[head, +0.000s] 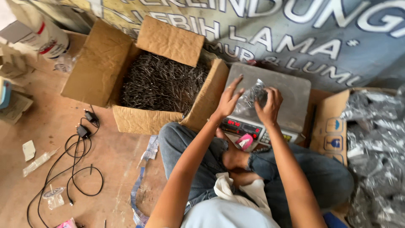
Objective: The person sits on the floor and weighs small metal nails using a digital scale. They scoop nails from a large cardboard box into a plastic bag, place the bag on the scale to measure the weight, and then seal the bag with a pink clip.
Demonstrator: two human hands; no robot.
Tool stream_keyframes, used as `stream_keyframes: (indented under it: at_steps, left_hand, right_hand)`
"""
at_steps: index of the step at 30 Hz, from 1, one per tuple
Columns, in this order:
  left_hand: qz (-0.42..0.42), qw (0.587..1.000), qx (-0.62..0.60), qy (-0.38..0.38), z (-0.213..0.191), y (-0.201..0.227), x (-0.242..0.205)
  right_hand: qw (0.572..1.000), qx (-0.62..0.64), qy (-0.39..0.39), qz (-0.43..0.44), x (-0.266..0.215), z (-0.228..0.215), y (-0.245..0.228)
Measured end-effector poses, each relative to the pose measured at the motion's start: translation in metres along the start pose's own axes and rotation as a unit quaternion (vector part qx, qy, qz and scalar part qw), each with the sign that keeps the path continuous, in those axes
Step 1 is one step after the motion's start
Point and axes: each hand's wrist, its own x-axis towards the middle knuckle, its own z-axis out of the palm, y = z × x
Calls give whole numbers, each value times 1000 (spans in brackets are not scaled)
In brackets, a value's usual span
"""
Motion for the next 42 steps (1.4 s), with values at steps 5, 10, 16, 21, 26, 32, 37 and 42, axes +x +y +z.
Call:
stream_keyframes:
  at_steps: [5,10,16,21,26,32,37,42]
  left_hand:
    - [15,983,94,158,-90,-36,-30]
    - [-11,907,370,200,-203,-68,-75]
    - [-68,912,371,160,-223,-84,-81]
    - [65,848,455,265,-223,-74,-68]
    - [52,818,500,280,-223,-103,-70]
    - [83,804,509,296,-223,-106,-67]
    - [107,798,512,298,-222,-114,-71]
    - [117,791,511,314,-218,-133,-75]
  right_hand:
    - [994,58,-17,-91,14,54,-27]
    - [973,159,-72,-152,30,121,-97]
    - [920,168,-329,-136,37,208,-180]
    - [797,173,-556,163,40,235,-228]
    - [817,22,-575,36,33,280,-234]
    - [832,14,-553,-37,16,301,-209]
    - [850,118,-509,-62,5,314,-193]
    - [859,148,-450,-195,2,339,-180]
